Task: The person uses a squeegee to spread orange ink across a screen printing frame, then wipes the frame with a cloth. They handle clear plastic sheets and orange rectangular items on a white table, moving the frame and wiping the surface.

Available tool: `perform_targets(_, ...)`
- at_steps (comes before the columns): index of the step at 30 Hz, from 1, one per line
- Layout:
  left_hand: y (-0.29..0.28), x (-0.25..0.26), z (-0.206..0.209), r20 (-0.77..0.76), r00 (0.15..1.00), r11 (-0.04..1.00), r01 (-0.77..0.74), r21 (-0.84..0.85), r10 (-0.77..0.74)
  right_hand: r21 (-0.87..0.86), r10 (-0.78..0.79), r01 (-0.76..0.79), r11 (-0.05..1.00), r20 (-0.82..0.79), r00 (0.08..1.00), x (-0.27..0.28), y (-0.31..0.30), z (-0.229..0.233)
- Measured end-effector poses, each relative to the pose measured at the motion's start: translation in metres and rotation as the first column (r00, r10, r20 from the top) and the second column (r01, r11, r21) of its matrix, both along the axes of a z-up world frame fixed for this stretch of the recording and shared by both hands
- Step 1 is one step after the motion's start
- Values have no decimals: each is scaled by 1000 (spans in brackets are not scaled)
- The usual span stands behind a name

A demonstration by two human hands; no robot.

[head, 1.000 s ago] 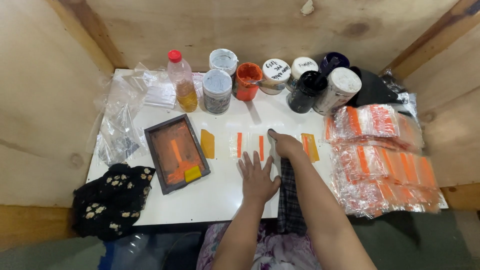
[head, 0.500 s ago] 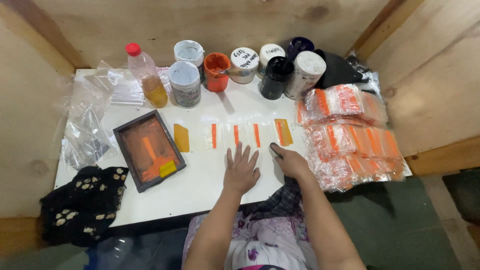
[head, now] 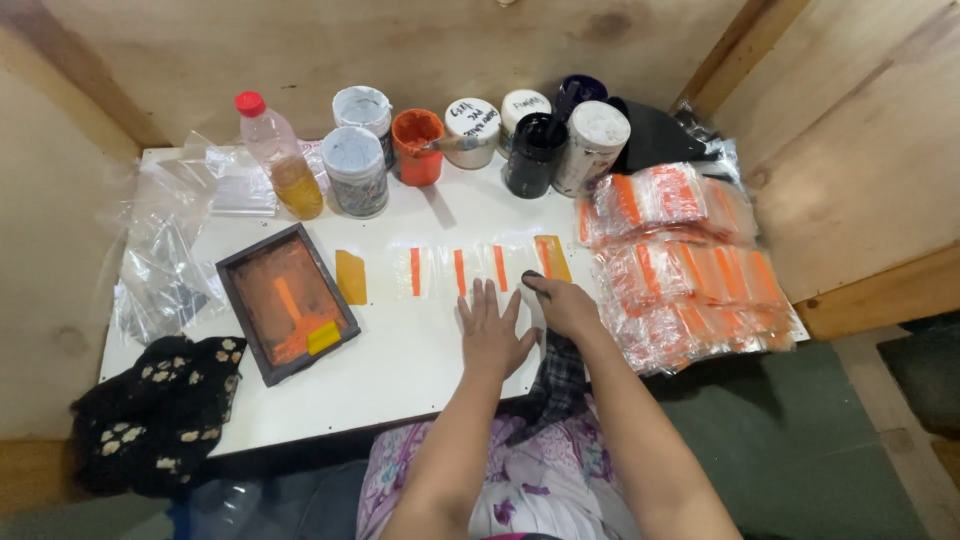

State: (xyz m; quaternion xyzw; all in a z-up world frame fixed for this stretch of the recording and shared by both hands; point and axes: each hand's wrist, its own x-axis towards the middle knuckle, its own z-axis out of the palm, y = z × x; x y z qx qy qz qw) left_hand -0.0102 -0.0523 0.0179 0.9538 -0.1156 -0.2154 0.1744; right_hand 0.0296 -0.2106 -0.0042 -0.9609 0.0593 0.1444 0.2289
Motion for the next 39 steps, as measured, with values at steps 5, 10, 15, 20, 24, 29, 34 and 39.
perform_targets(5, -12, 13, -11, -13, 1000, 1000, -27, 10, 27, -57, 41, -43, 997, -44, 998, 13, 2, 0)
perform_targets(10, -13, 19, -11, -66, 997, 999, -25, 36, 28, -145, 116, -131, 981, -106, 988, 27, 0, -17)
perform_targets(15, -14, 22, -14, -70, 997, 998, -27, 48, 31, -194, 179, -213, 957, -178, 968, 35, 4, -21)
perform_targets(20, -14, 21, -12, -79, 997, 998, -21, 56, 26, -241, 169, -225, 944, -231, 958, 29, 21, 2)
perform_targets(24, -13, 21, -5, -82, 996, 998, -14, 63, 19, -230, 110, -166, 959, -239, 965, 32, 24, 5)
perform_targets(29, -13, 21, -9, -79, 997, 999, -20, 31, 23, -220, 93, -149, 964, -245, 965, 44, 22, 0)
perform_targets(34, -12, 21, -8, -83, 996, 1000, -25, 18, 26, -196, 68, -123, 973, -266, 962, 56, 25, 3)
perform_targets(39, -11, 22, -7, -80, 997, 1000, -11, 27, 13, -202, 40, -99, 974, -275, 961, 69, 28, 8)
